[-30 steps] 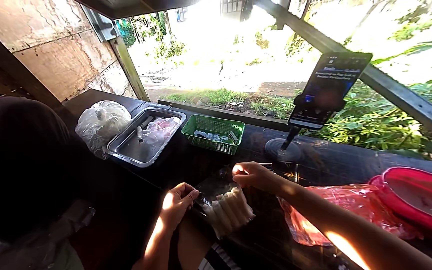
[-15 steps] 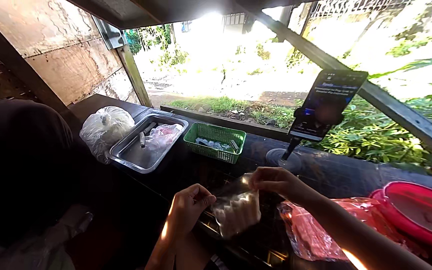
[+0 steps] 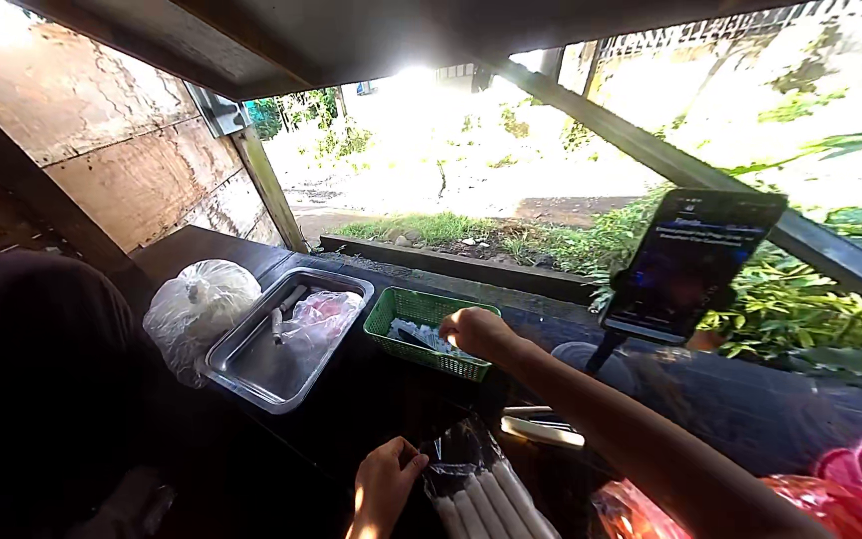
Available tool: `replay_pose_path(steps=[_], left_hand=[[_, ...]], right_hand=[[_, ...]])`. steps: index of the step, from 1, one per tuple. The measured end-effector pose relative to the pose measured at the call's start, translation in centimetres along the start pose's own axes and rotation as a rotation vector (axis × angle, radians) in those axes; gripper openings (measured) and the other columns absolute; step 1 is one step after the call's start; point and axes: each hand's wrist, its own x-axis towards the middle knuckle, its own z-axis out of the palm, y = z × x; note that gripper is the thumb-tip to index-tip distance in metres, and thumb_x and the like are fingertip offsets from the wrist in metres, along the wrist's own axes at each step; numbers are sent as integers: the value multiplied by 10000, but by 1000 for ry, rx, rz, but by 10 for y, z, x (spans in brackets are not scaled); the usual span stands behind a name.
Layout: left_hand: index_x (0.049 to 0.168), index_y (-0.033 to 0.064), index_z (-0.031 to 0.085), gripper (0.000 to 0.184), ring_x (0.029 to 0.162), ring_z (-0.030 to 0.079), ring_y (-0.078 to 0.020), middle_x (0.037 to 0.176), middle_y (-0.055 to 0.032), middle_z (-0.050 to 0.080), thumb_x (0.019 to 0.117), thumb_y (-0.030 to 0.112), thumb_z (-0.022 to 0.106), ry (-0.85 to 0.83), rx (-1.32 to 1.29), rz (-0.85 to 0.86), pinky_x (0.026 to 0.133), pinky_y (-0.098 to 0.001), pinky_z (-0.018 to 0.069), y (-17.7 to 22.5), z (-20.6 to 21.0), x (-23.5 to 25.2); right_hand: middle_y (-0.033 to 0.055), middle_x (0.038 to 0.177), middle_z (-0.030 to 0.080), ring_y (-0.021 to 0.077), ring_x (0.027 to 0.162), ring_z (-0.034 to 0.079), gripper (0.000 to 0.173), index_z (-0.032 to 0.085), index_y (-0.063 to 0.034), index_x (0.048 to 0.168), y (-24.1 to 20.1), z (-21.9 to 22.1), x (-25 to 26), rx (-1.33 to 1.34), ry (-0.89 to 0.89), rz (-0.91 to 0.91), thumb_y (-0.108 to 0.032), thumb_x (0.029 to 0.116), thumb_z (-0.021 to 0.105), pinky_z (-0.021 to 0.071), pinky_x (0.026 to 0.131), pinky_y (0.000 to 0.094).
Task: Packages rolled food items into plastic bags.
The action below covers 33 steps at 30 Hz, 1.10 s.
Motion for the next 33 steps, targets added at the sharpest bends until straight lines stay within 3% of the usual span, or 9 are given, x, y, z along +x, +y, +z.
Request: replay_pose_path(steps=[3,6,9,12,19,26,29,31,33], left_hand=[[1057,18,743,302,894,694,-280,926,-137,729,989,304,673,35,-69,59,851,-507,527,-9,2,1],[1008,22,750,278,764,672,-222,865,-107,718,960,291,701,72,-156,105,745,-443,539,-19,7,2],[985,11,750,250,738,668,-209,846,-107,715,948,256,711,100,-199,138,721,-417,541,-24,10,2],[948,13,754,234,728,675,-205,817,-100,713,929,245,728,149,-209,190,714,-416,549,-28,15,1],[952,20,757,237,743,679,-191,828,-92,717,934,254,724,147,-214,206,725,-405,548,-27,14,-2],[982,33,752,252,791,675,-191,861,-85,717,954,280,711,95,-206,174,773,-416,537,-26,12,0],[1062,41,730,281,803,665,-180,918,-84,713,979,307,695,31,-218,122,782,-399,537,-22,6,0],[1131,29,692,320,747,633,-164,940,-91,688,1003,321,665,35,-267,124,725,-364,536,-17,0,0],[1216,-15,659,378,884,654,-229,1065,-150,680,1005,299,658,120,-294,163,836,-415,543,-5,-6,-6]], right_hand=[[202,1348,638,395,1293,577,293,692,-76,1281,-10,6,50,-116,-109,107,-133,1032,549,456,1030,618],[233,1306,642,421,1251,594,258,690,-16,1210,-20,13,74,-199,-194,189,-64,989,565,485,962,626],[237,1324,634,432,1255,589,296,679,-35,1261,-18,18,84,-224,-239,180,-42,985,572,481,959,637],[257,1300,631,441,1242,590,243,670,22,1196,-15,19,84,-222,-244,186,-65,978,610,477,946,641],[246,1298,636,432,1241,592,262,673,-2,1211,-5,20,86,-227,-215,200,-117,979,631,476,952,636],[209,1132,698,370,1114,636,178,720,-4,1115,10,4,39,119,34,23,-106,983,659,454,988,579],[180,1037,730,290,960,691,148,735,10,1069,18,12,7,289,175,-76,-77,984,651,523,918,504],[136,972,716,174,793,663,148,707,30,1076,16,18,-18,440,203,-95,-62,996,624,551,762,369],[36,855,690,42,627,598,96,680,17,1044,9,27,-43,651,170,-105,-52,992,639,509,582,212]])
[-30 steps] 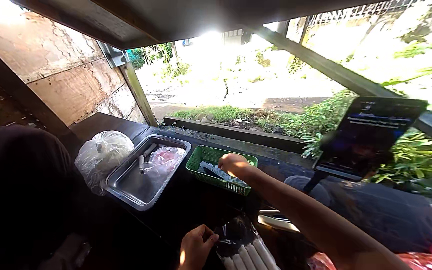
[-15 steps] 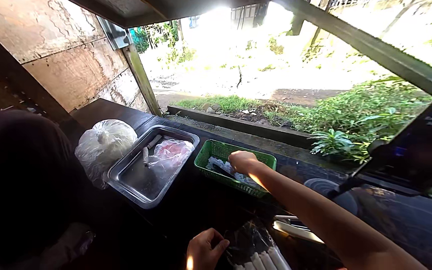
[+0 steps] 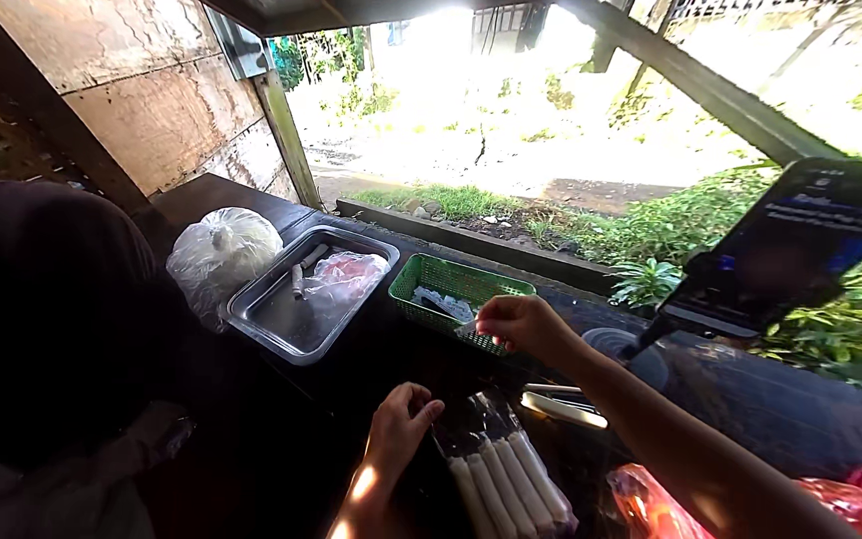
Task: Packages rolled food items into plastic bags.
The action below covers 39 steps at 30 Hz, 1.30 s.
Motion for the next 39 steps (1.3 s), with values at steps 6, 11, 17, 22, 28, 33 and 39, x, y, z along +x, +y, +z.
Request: replay_pose_path(steps=[6,11,17,22,28,33,39], left_hand=[[1147,-27,673,270,742,608,-131,964,-114,679,1026,207,616,73,26,203,719,-291,517,44,0,-6],[1095,-8,687,259,788,607,-199,910,-119,662,1049,219,571,-21,198,214,760,-372,498,54,-4,-14],[1223,26,660,405,904,687,-252,1048,-141,708,1077,378,523,-130,219,-271,868,-465,540,32,-18,-10],[1198,4,630,374,499,522,-48,745,-29,661,1065,347,559,-245,-106,-459,474,-199,395,8,-8,-10],[1161,-8,604,242,490,534,-48,702,-24,621,1067,211,567,-214,-206,-467,448,-177,387,9,3,-7],[1075,-2,600,148,489,530,-50,689,-15,585,1047,144,591,-167,-270,-415,446,-170,403,7,4,-9],[1053,0,611,130,506,534,-65,705,-24,589,1036,128,605,-147,-276,-378,466,-188,422,4,5,-10]], right_hand=[[-12,814,677,-1,620,597,45,658,-5,1001,-5,29,-52,125,-160,-11,-28,963,652,491,568,164],[203,976,714,321,927,685,167,717,39,1056,0,35,-63,-326,-137,-244,11,913,636,533,850,502],[180,1027,743,327,980,714,164,731,8,1076,15,37,-60,-347,-190,-197,12,956,618,535,903,536],[128,966,727,182,850,689,174,707,10,1090,28,36,-56,-234,-289,-82,-103,1027,589,549,845,384],[77,926,728,125,851,649,86,748,-25,996,25,39,-49,-219,-375,-10,-62,932,705,502,821,357],[159,1128,708,289,1120,607,140,766,-17,1039,17,50,-36,-355,-431,-26,-99,941,709,429,1003,467],[79,926,696,137,827,601,113,730,-30,1026,17,60,-15,-294,-555,119,-95,933,724,470,793,381]])
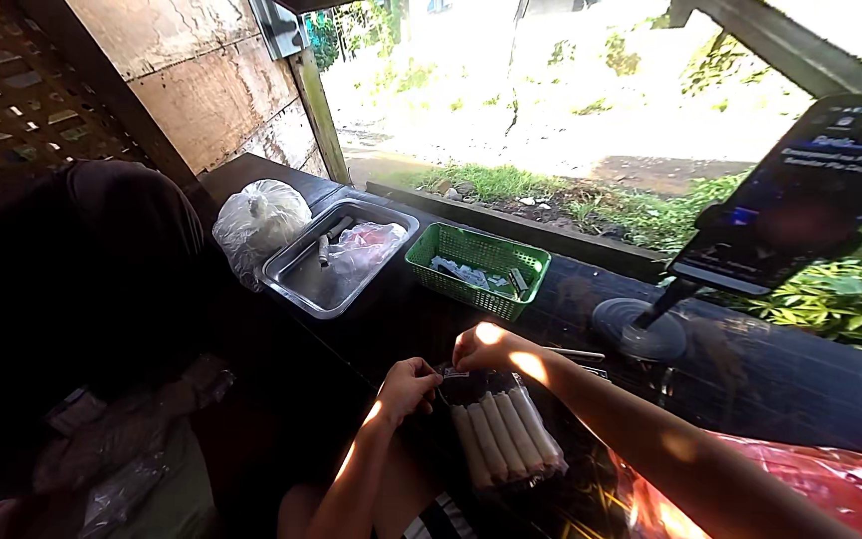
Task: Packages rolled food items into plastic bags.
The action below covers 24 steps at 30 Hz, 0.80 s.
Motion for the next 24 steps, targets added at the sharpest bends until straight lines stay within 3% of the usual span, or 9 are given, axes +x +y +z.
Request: replay_pose_path(steps=[4,9,15,20,24], left_hand=[[1067,5,633,138,494,502,-38,814,-52,640,1027,137,622,4,9,19,433,-167,360,-2,0,0],[1181,-9,608,179,536,560,-59,930,-80,649,1037,95,585,-22,-53,27,452,-183,426,3,2,1],[1135,-25,605,172,514,554,-64,818,-61,620,1046,120,585,-36,-48,31,455,-187,447,5,9,7],[1120,-10,617,167,515,556,-75,827,-74,629,1045,137,591,36,34,70,466,-202,450,2,14,7],[1126,3,629,177,522,559,-72,818,-69,633,1050,158,589,72,105,124,491,-207,466,0,16,1]], right_hand=[[61,889,681,123,796,578,79,719,-26,991,4,-2,4,8,13,-24,-81,934,719,453,771,369],[80,910,678,141,816,585,100,712,-17,1023,-1,-4,3,-52,-21,-39,-79,945,702,458,780,381],[81,896,672,144,800,583,95,712,-16,1012,1,-6,5,-65,-26,-85,-71,934,703,459,771,384],[158,1058,686,244,955,631,280,668,-7,1204,1,-7,4,-117,-75,-54,-85,940,719,482,893,455],[144,974,699,242,897,631,174,724,-14,1082,1,-6,2,-207,-87,-43,-139,963,703,472,837,469]])
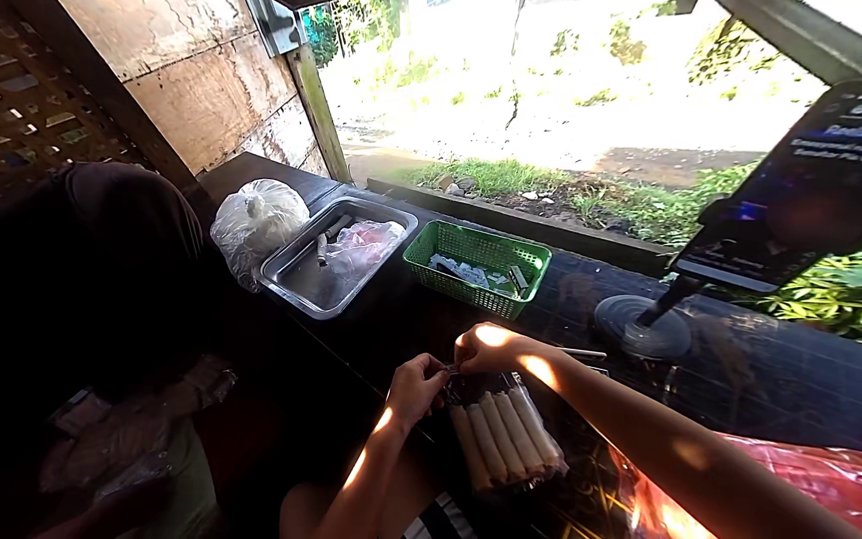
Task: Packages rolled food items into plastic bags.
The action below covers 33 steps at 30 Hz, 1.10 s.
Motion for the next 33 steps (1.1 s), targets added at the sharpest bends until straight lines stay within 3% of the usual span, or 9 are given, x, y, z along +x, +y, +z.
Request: replay_pose_path(steps=[5,7,10,14,17,20,26,33], left_hand=[[1143,9,653,179,544,565,-59,863,-63,665,1027,143,627,-7,34,65,509,-204,473,-3,-5,-4],[1130,12,655,157,546,569,-49,870,-53,672,1012,116,641,-4,22,76,504,-193,474,-3,-8,-5],[1121,2,648,139,538,569,-36,858,-42,671,1001,70,638,-12,-45,109,489,-180,474,-7,-13,-5],[1147,-22,619,190,515,541,-45,873,-59,654,1044,29,468,-23,-197,72,462,-174,440,-8,-12,-5],[1162,-10,628,321,499,514,-32,875,-44,658,1121,161,359,-73,-195,-8,444,-165,400,-1,-10,-2],[1126,1,635,394,477,477,-22,790,-18,641,1134,286,363,-165,-57,-69,435,-164,363,7,-10,2],[989,17,615,362,464,416,-25,688,2,561,1119,296,424,-205,79,-82,449,-172,321,13,-9,7],[1078,3,626,288,510,433,-34,770,-10,567,1097,259,495,-236,106,-75,481,-181,349,12,-11,8]], right_hand=[[173,971,717,325,947,672,175,732,-6,1052,7,10,-7,-100,115,-140,-144,964,670,489,864,543],[191,898,713,353,896,684,143,731,31,967,19,24,-9,-114,268,-327,-94,916,684,510,818,552],[162,764,687,339,779,679,84,713,31,828,33,43,-8,-168,525,-568,-51,839,702,525,692,495],[122,710,657,311,711,664,93,666,-6,740,40,57,-9,-293,719,-700,-56,815,689,513,584,425],[93,688,646,283,687,655,126,643,-41,712,44,66,-9,-345,844,-736,-99,824,654,504,557,391],[84,679,640,278,686,651,150,642,-50,715,46,70,-9,-377,900,-772,-117,849,632,505,564,380],[80,655,608,270,651,631,222,603,-58,697,48,68,-6,-585,934,-859,-103,909,553,471,520,374],[93,643,583,277,636,615,207,573,-45,693,45,68,-7,-685,924,-855,-46,898,547,445,504,376]])
